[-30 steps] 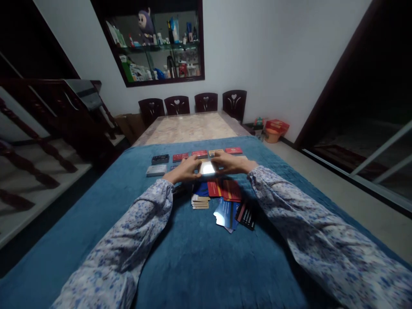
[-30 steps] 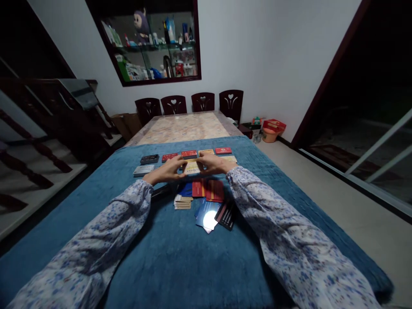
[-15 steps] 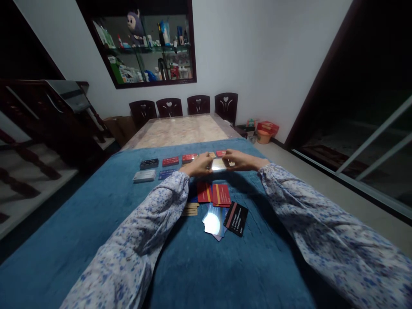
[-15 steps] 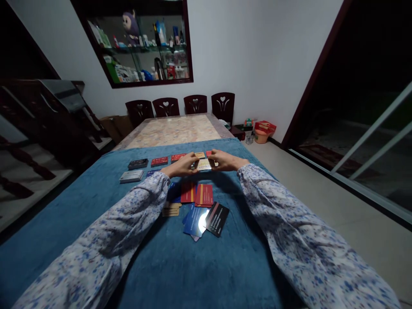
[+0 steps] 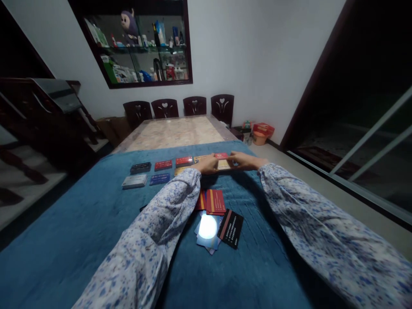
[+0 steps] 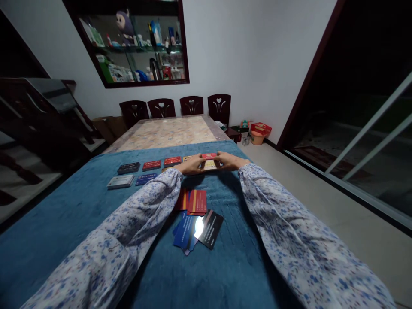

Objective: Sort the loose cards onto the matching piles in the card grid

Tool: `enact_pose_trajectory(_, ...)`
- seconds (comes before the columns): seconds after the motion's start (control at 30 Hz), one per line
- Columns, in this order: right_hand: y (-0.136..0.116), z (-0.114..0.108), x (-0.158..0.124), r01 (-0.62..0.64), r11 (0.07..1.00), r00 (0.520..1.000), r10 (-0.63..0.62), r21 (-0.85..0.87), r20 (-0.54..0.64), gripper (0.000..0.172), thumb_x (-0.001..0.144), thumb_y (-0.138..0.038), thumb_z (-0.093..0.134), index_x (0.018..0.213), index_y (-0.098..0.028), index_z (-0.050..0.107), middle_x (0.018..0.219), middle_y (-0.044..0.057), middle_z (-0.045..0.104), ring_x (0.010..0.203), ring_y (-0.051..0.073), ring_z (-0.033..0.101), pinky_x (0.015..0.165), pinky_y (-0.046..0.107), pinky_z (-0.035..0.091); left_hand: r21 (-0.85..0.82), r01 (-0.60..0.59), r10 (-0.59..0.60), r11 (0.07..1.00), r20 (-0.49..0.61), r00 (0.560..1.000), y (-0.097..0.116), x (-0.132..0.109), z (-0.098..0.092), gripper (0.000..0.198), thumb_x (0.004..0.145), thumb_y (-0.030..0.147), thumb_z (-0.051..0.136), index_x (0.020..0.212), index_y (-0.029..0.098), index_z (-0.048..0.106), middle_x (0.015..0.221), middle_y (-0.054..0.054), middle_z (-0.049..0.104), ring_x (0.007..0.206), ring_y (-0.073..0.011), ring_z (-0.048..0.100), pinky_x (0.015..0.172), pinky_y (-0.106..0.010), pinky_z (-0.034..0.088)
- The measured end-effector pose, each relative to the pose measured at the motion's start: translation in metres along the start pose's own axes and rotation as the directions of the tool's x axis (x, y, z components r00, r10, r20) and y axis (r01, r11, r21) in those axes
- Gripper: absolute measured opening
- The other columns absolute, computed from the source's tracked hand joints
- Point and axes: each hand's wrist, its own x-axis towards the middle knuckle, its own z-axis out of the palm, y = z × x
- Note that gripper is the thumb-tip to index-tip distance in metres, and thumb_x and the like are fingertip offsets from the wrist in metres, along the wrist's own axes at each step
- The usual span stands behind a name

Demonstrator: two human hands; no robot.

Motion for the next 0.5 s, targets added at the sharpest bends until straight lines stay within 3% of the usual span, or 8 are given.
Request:
enact_pose_trajectory(0.27, 0.000, 0.008, 0.004, -0.096, 0.994, 0.995, 0.097, -0.051, 0.008, 0.025, 0.097, -0.021, 0.054, 0.107, -0.011, 0.074, 0.100, 0.012, 0.065, 0.072, 0.015, 0.056, 0.075, 0.024, 0.044, 0.031, 0.036, -0.037, 0.999, 0.047, 0.998, 0.003, 0.018, 0.010, 0.023, 0.085, 0.023, 0.064, 0.102, 0.013, 0.075, 0.121, -0.016, 0.064, 0.101, -0.0241, 0.066, 0.091, -0.031, 0.054)
enact_pose_trajectory(0.5, 0.001, 0.010, 0.010, -0.118, 0.987, 0.991, 0.123, -0.106, 0.043, 0.019, 0.092, -0.019, 0.059, 0.100, -0.012, 0.076, 0.100, 0.015, 0.071, 0.080, 0.019, 0.063, 0.074, 0.025, 0.045, 0.084, 0.033, -0.043, 0.996, 0.125, 0.991, 0.008, 0.025, 0.009, 0.021, 0.082, 0.011, 0.060, 0.092, 0.010, 0.078, 0.097, -0.017, 0.075, 0.093, -0.0268, 0.070, 0.086, -0.031, 0.055)
